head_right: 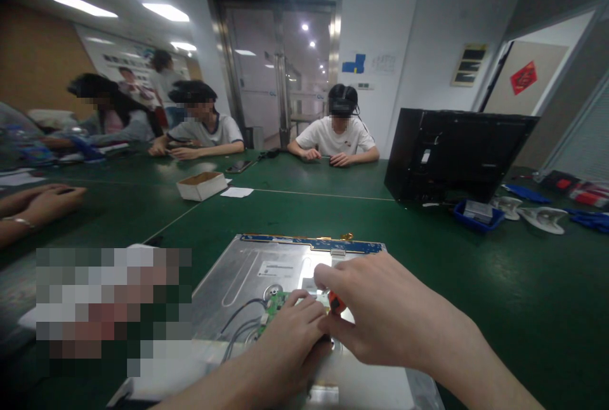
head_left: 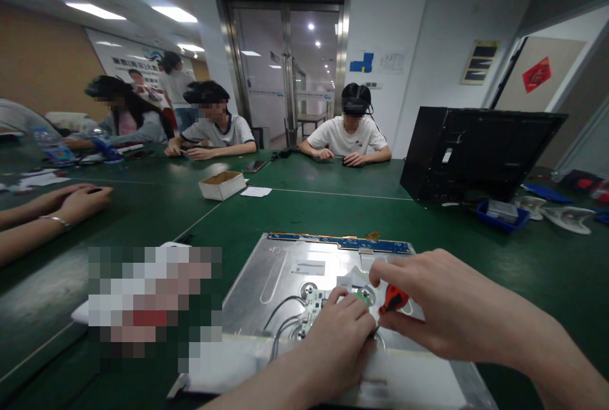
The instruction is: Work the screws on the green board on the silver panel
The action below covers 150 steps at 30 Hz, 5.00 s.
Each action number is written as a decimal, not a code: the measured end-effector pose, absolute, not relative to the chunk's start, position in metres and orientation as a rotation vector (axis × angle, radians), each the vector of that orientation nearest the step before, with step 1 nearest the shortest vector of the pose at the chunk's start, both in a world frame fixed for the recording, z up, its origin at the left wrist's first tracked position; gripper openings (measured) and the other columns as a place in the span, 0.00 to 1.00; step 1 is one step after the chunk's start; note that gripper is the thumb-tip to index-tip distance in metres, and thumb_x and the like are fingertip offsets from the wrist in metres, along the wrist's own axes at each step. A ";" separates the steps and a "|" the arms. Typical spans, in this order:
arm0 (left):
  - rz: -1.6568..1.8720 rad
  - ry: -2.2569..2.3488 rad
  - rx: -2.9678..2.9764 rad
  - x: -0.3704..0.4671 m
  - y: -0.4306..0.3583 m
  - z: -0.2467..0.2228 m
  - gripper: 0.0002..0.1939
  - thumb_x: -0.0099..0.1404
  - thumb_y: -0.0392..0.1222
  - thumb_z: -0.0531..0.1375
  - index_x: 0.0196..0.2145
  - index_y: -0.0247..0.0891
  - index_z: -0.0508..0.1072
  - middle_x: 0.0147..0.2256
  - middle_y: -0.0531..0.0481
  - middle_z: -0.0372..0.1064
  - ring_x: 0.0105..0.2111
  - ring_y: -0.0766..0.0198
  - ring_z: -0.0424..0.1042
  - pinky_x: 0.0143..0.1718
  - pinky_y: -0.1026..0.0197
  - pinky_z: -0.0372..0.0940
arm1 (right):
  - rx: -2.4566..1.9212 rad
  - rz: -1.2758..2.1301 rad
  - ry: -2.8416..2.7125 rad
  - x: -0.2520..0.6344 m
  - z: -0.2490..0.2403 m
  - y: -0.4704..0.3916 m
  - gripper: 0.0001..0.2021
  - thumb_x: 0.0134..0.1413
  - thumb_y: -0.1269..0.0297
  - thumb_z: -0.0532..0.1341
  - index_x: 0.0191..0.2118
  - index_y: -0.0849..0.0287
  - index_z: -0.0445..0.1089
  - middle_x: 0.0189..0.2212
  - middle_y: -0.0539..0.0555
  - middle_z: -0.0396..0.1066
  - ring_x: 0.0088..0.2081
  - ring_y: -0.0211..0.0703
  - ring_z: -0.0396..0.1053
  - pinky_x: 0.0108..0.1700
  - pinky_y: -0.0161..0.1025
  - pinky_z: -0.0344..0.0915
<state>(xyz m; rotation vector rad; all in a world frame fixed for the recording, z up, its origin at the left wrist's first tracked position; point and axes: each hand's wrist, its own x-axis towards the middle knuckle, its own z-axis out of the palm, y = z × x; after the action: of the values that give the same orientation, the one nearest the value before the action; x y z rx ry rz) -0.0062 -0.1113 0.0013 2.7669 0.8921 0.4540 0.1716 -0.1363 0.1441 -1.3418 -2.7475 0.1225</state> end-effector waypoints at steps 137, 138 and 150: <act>0.373 0.822 2.751 -0.009 -0.111 0.006 0.09 0.65 0.35 0.55 0.44 0.38 0.66 0.45 0.44 0.69 0.46 0.53 0.67 0.53 0.48 0.55 | -1.308 0.107 -2.767 0.171 0.144 -0.134 0.05 0.54 0.69 0.60 0.37 0.54 0.65 0.31 0.49 0.74 0.29 0.43 0.69 0.27 0.38 0.51; 0.371 0.824 2.750 -0.009 -0.111 0.006 0.09 0.64 0.35 0.55 0.43 0.38 0.66 0.44 0.44 0.69 0.46 0.53 0.67 0.53 0.48 0.55 | -1.299 0.117 -2.771 0.171 0.144 -0.135 0.05 0.54 0.69 0.60 0.37 0.54 0.65 0.31 0.49 0.74 0.29 0.43 0.69 0.27 0.38 0.51; 0.390 0.841 2.746 -0.008 -0.112 0.009 0.09 0.63 0.34 0.55 0.42 0.37 0.67 0.43 0.45 0.70 0.45 0.54 0.67 0.52 0.50 0.55 | -1.315 0.067 -2.758 0.170 0.142 -0.133 0.03 0.56 0.68 0.60 0.36 0.53 0.65 0.31 0.48 0.74 0.30 0.44 0.69 0.27 0.38 0.48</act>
<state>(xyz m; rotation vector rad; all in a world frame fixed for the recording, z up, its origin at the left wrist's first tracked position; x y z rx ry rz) -0.0080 -0.1124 0.0094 2.7462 0.8413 0.3896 0.1701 -0.1331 0.1420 -1.3152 -2.7582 0.0665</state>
